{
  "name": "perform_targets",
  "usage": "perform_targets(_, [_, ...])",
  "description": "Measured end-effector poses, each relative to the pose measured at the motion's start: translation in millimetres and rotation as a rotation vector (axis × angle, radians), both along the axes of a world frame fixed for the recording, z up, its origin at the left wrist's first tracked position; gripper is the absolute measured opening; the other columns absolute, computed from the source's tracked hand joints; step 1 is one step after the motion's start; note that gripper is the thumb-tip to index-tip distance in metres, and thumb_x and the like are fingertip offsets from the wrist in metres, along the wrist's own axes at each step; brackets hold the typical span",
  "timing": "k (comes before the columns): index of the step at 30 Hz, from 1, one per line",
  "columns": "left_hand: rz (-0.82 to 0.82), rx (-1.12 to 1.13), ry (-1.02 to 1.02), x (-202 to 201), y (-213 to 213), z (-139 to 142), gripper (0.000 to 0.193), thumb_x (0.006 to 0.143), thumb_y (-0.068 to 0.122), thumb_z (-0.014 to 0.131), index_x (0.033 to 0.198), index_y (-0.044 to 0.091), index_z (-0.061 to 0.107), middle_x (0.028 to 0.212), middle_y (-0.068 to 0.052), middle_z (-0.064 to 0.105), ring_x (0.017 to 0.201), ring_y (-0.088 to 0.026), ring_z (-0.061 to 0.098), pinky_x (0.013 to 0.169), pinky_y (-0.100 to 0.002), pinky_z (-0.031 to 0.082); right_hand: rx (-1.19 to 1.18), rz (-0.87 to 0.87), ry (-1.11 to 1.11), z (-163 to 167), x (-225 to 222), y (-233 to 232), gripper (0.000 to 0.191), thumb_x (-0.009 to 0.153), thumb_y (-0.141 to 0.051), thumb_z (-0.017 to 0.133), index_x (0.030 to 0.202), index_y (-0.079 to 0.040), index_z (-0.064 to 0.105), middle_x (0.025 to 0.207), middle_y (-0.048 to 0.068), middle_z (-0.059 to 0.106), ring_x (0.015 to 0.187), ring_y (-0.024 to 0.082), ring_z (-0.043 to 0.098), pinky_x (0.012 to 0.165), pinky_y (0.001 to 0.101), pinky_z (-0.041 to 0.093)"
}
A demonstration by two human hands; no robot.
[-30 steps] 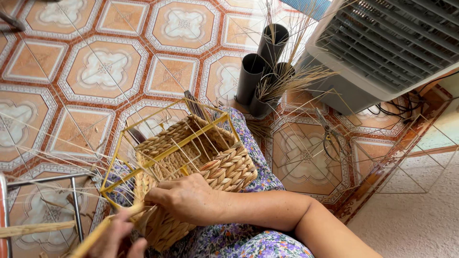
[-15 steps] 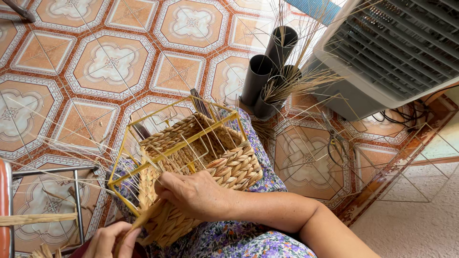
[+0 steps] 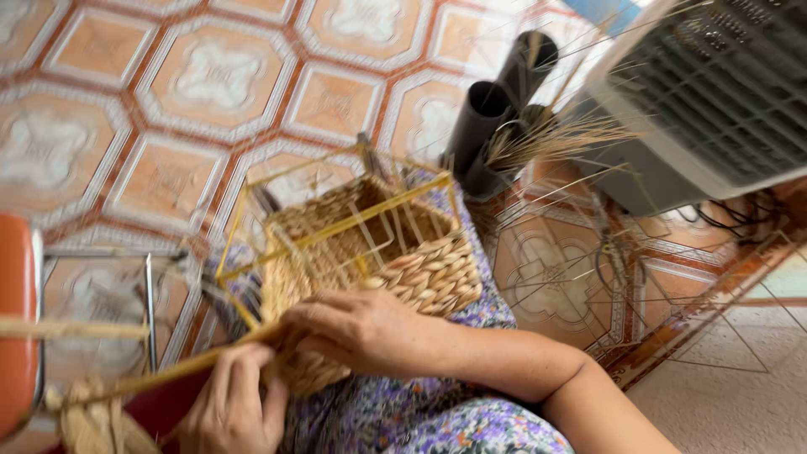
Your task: The person weaves a rectangular basket using dried palm leaves and a yellow wire frame. They interlace the leaves through the vertical wires, occasionally using a wooden stick to tighten the weave and scissors to trim excess material.
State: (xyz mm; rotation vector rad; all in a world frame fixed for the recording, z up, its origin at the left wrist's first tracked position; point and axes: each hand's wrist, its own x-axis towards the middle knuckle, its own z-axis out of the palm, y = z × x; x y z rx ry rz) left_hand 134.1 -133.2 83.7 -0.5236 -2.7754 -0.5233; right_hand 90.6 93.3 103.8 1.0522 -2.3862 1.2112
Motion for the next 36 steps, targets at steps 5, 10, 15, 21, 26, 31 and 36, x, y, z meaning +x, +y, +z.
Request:
perform_targets(5, [-0.077,0.036,-0.027,2,-14,71,0.029,0.081,0.019,0.080,0.108,0.011,0.071,0.085,-0.006,0.066,0.076,-0.025,0.068,0.067,-0.039,0.053,-0.011,0.026,0.067,3,-4,-1,0.040,0.094,-0.014,0.075,0.128,0.000,0.062,0.116,0.015,0.067,0.095,0.029,0.071,0.080,0.0370,0.061])
perform_targets(10, [-0.018,-0.014,0.130,8,-14,112,0.027,0.081,0.020,0.083,0.106,0.012,0.077,0.087,-0.003,0.066,0.083,-0.025,0.061,0.072,-0.037,0.051,0.040,0.041,-0.077,0,-11,-3,0.026,0.095,-0.011,0.076,0.118,-0.006,0.068,0.093,0.009,0.065,0.081,0.026,0.070,0.073,0.0377,0.059])
perform_targets(15, [-0.027,0.142,0.230,7,11,113,0.023,0.083,0.023,0.086,0.099,0.009,0.076,0.089,-0.004,0.066,0.084,-0.025,0.058,0.074,-0.038,0.050,0.045,-0.037,-0.090,-5,-17,-6,0.014,0.100,-0.004,0.068,0.112,-0.001,0.061,0.093,0.012,0.064,0.082,0.028,0.069,0.071,0.0383,0.058])
perform_targets(21, [0.002,0.319,-0.283,-47,30,40,0.015,0.101,0.011,0.067,0.091,0.001,0.072,0.072,-0.005,0.069,0.057,-0.013,0.066,0.050,-0.026,0.055,0.053,-0.075,-0.097,-8,-18,-3,0.014,0.100,-0.001,0.068,0.110,-0.001,0.058,0.093,0.013,0.066,0.080,0.028,0.070,0.069,0.0374,0.056])
perform_targets(26, [-0.118,0.577,-0.387,-69,23,25,0.011,0.103,0.008,0.060,0.099,0.001,0.068,0.075,-0.005,0.073,0.061,-0.009,0.071,0.050,-0.021,0.059,0.018,-0.058,-0.283,-3,-22,3,0.015,0.100,-0.002,0.067,0.111,-0.003,0.057,0.089,0.010,0.068,0.073,0.019,0.070,0.064,0.0309,0.056])
perform_targets(31, [-0.083,0.637,0.099,-53,32,24,0.010,0.102,0.008,0.063,0.105,-0.001,0.066,0.091,-0.016,0.071,0.077,-0.016,0.069,0.067,-0.025,0.061,-0.059,-0.050,-0.538,5,-26,3,0.011,0.104,-0.001,0.061,0.112,-0.003,0.054,0.086,0.004,0.070,0.066,0.007,0.069,0.057,0.0234,0.058])
perform_targets(36, [-0.086,1.306,-0.351,-20,33,24,0.017,0.103,0.012,0.049,0.106,0.004,0.064,0.100,-0.009,0.077,0.088,-0.011,0.076,0.082,-0.027,0.067,0.041,-0.120,-0.554,6,-26,-8,0.005,0.103,-0.003,0.062,0.108,-0.004,0.060,0.081,0.005,0.074,0.062,0.009,0.071,0.054,0.0262,0.058])
